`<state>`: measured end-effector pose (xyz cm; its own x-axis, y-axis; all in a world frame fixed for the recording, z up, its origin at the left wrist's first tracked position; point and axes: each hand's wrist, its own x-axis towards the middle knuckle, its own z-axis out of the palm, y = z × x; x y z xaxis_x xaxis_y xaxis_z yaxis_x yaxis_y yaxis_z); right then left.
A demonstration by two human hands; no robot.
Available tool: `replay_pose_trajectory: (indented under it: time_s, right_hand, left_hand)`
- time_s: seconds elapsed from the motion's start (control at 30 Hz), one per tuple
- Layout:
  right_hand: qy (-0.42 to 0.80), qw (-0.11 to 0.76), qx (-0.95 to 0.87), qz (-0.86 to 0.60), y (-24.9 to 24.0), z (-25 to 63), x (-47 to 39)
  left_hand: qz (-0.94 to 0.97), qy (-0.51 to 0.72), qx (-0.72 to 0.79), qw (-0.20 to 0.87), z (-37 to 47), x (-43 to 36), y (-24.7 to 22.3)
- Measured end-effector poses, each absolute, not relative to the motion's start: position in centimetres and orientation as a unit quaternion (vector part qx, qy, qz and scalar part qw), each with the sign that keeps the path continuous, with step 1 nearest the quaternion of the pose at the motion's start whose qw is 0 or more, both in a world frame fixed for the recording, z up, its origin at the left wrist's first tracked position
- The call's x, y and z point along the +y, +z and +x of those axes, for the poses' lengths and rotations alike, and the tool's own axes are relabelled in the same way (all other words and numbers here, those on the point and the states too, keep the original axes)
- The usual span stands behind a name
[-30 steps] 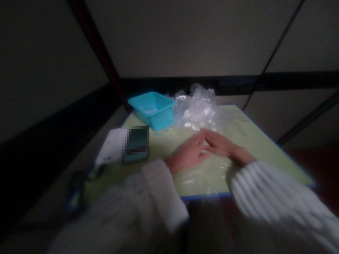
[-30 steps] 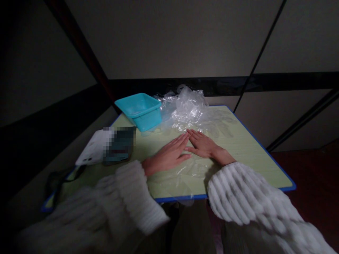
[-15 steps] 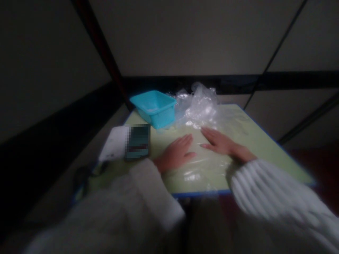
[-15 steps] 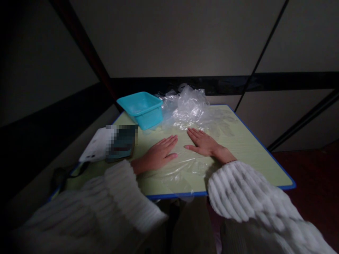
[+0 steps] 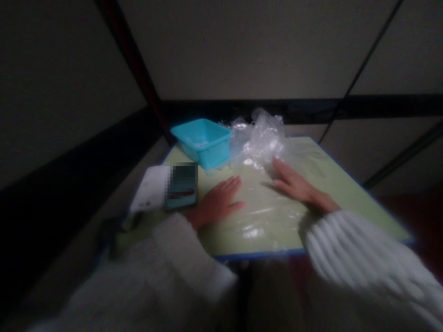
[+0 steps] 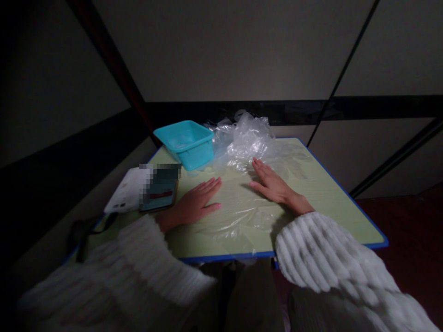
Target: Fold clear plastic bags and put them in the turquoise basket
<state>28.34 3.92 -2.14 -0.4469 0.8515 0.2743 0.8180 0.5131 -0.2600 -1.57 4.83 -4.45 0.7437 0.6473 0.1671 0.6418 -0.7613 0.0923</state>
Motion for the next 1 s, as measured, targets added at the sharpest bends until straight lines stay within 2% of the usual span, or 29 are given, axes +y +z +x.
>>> replay_pose_trajectory:
  time_s: [0.13,0.33,0.47,1.0]
  right_hand:
    - [0.002,0.214,-0.844,-0.492,-1.3,27.9,0.7]
    - [-0.036,0.118,-0.872,-0.474,-3.6,28.1,-2.7]
    - [-0.055,0.089,-0.866,-0.488,-4.3,29.2,-2.9]
    - [-0.064,0.084,-0.849,-0.517,-4.4,29.4,-2.9]
  left_hand:
    - [0.934,0.110,0.340,0.012,-1.7,5.1,-5.0]
    - [0.934,0.110,0.339,0.013,-1.4,4.8,-4.5]
    - [0.933,0.099,0.344,0.019,-1.3,4.6,-4.0]
    - [0.923,0.085,0.375,-0.001,-2.1,5.0,-3.6]
